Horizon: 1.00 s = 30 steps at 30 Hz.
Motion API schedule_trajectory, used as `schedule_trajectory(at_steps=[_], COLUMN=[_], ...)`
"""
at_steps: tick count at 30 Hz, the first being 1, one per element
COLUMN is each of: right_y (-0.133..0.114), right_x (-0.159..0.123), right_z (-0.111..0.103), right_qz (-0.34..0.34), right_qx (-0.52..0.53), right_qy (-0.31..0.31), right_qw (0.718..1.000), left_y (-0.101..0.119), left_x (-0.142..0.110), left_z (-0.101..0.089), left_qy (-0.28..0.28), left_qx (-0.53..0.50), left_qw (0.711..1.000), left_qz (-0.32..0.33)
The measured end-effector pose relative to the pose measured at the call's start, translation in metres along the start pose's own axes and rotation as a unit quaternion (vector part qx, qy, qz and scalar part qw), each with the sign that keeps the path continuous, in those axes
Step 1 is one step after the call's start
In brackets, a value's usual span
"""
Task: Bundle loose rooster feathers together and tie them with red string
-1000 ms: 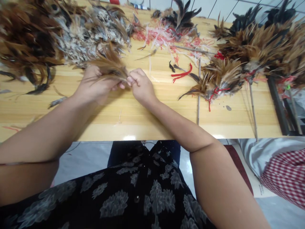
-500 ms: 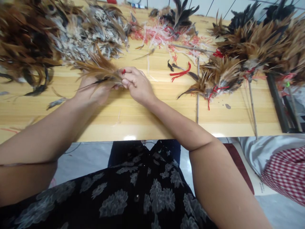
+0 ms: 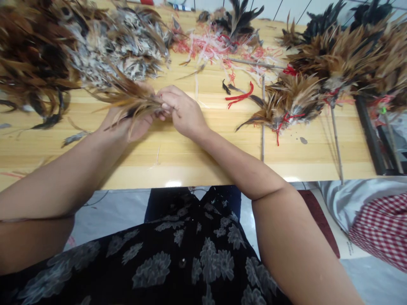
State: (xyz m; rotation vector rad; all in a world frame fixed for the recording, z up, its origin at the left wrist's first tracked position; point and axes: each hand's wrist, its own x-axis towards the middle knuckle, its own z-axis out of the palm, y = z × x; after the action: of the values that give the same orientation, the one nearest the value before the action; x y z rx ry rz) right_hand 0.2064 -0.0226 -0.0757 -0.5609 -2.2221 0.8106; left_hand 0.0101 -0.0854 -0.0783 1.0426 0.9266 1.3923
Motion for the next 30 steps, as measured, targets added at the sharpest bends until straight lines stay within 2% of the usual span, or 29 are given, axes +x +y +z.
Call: schedule_trajectory(at_steps=[4, 9, 12, 16, 21, 23, 26, 30], right_y=[0.003, 0.019, 0.027, 0.037, 0.043, 0.04, 0.034, 0.025], right_x=[0.002, 0.004, 0.004, 0.005, 0.005, 0.005, 0.004, 0.004], right_z=[-0.007, -0.004, -0.003, -0.005, -0.007, -0.008, -0.009, -0.012], right_qz=[0.081, 0.13, 0.142, 0.137, 0.142, 0.151, 0.141, 0.126], right_qx=[-0.014, 0.038, 0.049, 0.037, -0.005, -0.017, -0.035, -0.05], right_qy=[0.012, 0.065, 0.069, 0.058, 0.064, 0.058, 0.038, 0.019], right_qw=[0.997, 0.989, 0.986, 0.988, 0.988, 0.987, 0.989, 0.991], left_y=[0.012, 0.03, 0.032, 0.028, 0.01, 0.003, 0.001, 0.009], left_x=[-0.01, -0.019, -0.019, -0.014, 0.002, 0.007, 0.005, -0.003], left_z=[0.014, 0.024, 0.026, 0.014, -0.023, -0.032, -0.029, -0.013], left_qy=[-0.049, 0.006, 0.013, 0.039, 0.087, 0.103, 0.115, 0.062], left_qx=[0.007, 0.055, 0.109, 0.167, 0.17, 0.176, 0.207, 0.158], left_qw=[0.998, 0.994, 0.987, 0.982, 0.981, 0.976, 0.967, 0.983], left_qz=[0.029, -0.098, -0.12, -0.073, 0.034, 0.071, 0.09, 0.067])
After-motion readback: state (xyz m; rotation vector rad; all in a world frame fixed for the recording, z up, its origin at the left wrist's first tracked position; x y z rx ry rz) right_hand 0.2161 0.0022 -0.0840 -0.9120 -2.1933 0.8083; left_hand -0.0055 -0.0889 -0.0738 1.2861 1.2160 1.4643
